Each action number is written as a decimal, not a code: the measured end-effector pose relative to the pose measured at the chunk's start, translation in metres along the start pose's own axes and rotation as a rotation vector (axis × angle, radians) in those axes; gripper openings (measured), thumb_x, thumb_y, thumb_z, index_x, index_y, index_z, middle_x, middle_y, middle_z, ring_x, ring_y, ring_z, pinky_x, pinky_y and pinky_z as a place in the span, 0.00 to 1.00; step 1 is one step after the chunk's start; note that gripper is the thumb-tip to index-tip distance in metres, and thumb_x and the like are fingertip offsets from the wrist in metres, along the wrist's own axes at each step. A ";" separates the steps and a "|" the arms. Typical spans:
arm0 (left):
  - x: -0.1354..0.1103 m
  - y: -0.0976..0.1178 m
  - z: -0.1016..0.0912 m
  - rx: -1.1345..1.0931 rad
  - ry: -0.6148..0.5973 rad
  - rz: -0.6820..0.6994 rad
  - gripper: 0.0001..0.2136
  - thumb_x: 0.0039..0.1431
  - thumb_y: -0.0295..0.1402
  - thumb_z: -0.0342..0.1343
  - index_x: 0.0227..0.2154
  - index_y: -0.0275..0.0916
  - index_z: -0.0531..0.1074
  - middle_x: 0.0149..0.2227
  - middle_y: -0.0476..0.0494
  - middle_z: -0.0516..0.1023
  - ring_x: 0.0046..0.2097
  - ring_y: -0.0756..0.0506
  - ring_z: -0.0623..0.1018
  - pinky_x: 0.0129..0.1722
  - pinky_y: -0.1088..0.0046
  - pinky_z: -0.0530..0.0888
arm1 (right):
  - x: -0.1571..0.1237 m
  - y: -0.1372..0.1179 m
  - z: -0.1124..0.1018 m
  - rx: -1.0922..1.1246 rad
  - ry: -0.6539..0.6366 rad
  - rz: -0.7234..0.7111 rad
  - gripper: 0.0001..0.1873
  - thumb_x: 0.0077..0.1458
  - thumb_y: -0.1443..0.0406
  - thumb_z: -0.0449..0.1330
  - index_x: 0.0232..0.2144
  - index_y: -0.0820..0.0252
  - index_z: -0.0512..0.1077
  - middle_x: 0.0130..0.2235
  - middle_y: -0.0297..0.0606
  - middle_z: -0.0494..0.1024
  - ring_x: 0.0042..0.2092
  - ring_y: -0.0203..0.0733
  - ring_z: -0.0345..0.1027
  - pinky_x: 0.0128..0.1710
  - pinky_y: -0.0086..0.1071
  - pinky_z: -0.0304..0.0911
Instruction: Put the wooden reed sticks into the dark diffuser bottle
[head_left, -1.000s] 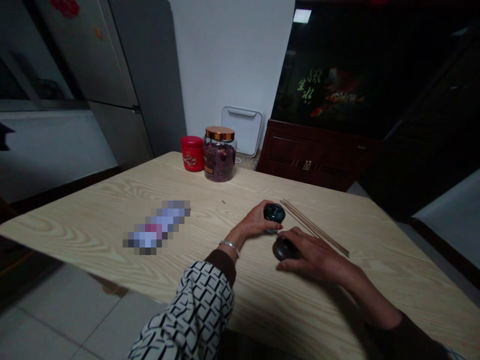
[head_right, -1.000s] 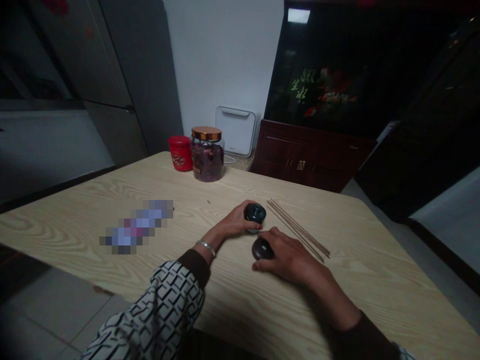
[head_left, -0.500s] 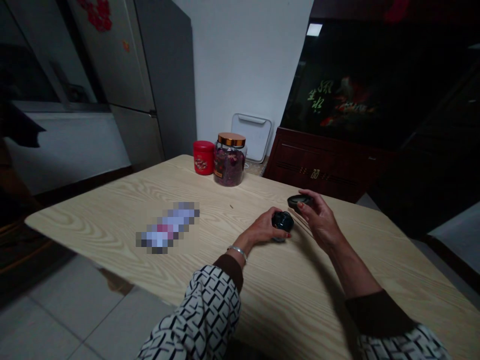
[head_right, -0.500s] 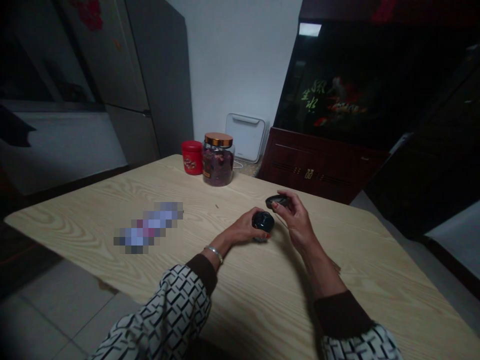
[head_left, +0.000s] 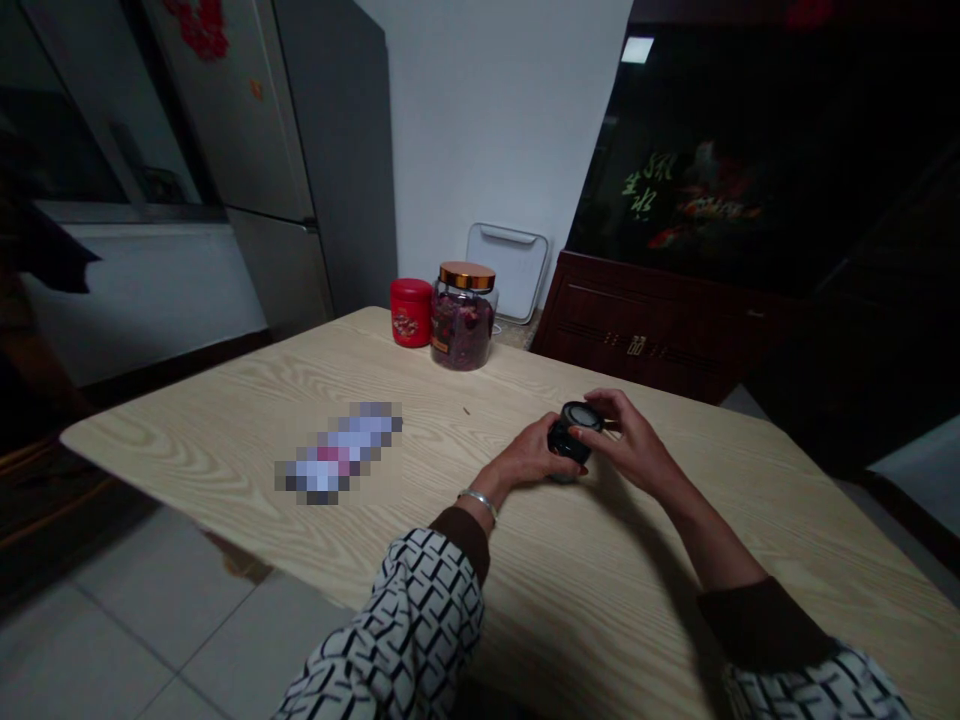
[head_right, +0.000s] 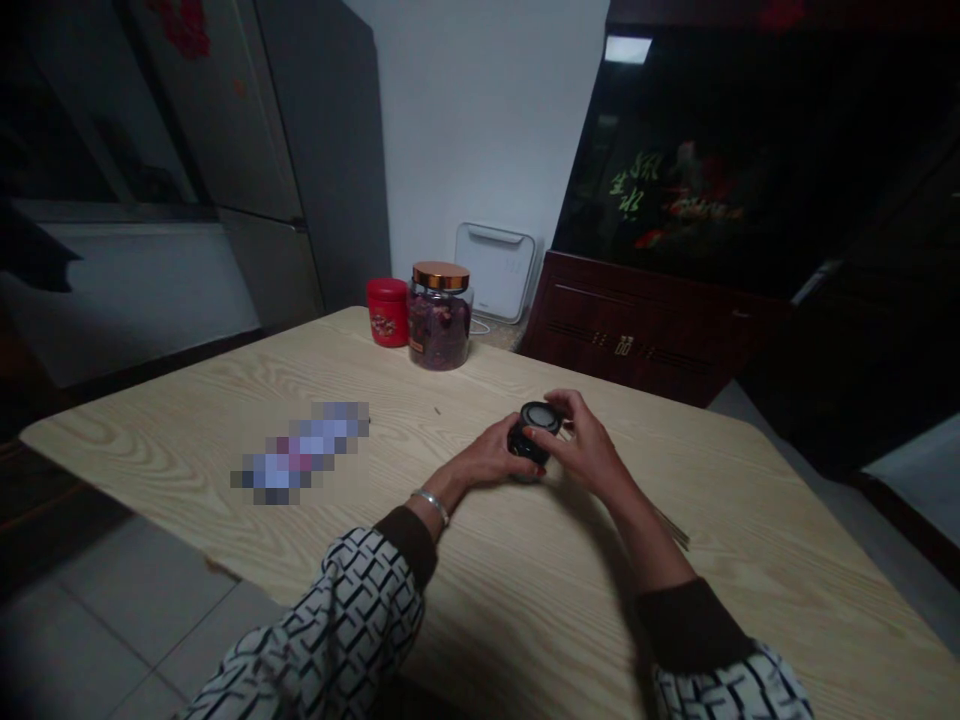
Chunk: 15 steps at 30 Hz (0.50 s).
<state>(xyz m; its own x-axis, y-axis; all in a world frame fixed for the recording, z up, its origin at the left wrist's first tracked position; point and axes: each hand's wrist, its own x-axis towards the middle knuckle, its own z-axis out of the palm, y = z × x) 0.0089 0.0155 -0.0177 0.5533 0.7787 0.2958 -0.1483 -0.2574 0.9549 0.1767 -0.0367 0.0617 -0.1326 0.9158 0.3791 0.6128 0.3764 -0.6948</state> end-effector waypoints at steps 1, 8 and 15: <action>0.000 0.000 0.000 0.011 0.002 -0.004 0.35 0.38 0.35 0.73 0.51 0.35 0.67 0.43 0.40 0.74 0.43 0.43 0.74 0.43 0.66 0.71 | 0.001 -0.002 -0.001 -0.054 -0.010 -0.006 0.28 0.53 0.54 0.65 0.54 0.52 0.64 0.50 0.43 0.74 0.53 0.51 0.69 0.52 0.46 0.65; 0.000 0.003 0.001 0.011 0.005 -0.005 0.35 0.37 0.33 0.74 0.52 0.35 0.68 0.46 0.37 0.75 0.45 0.42 0.74 0.45 0.64 0.71 | -0.010 -0.007 0.008 -0.315 0.053 0.050 0.44 0.46 0.45 0.66 0.61 0.53 0.61 0.60 0.52 0.66 0.60 0.62 0.61 0.57 0.57 0.58; 0.000 0.003 0.001 0.011 0.022 -0.012 0.36 0.37 0.35 0.74 0.51 0.35 0.68 0.45 0.37 0.75 0.46 0.41 0.75 0.47 0.61 0.71 | -0.027 -0.006 -0.005 0.065 0.032 0.155 0.49 0.54 0.46 0.61 0.68 0.56 0.46 0.51 0.49 0.76 0.53 0.52 0.71 0.52 0.47 0.65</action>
<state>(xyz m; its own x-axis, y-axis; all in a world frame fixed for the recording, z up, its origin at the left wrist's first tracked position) 0.0091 0.0147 -0.0151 0.5371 0.7941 0.2845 -0.1326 -0.2536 0.9582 0.1806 -0.0645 0.0590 -0.0143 0.9590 0.2829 0.5725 0.2398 -0.7840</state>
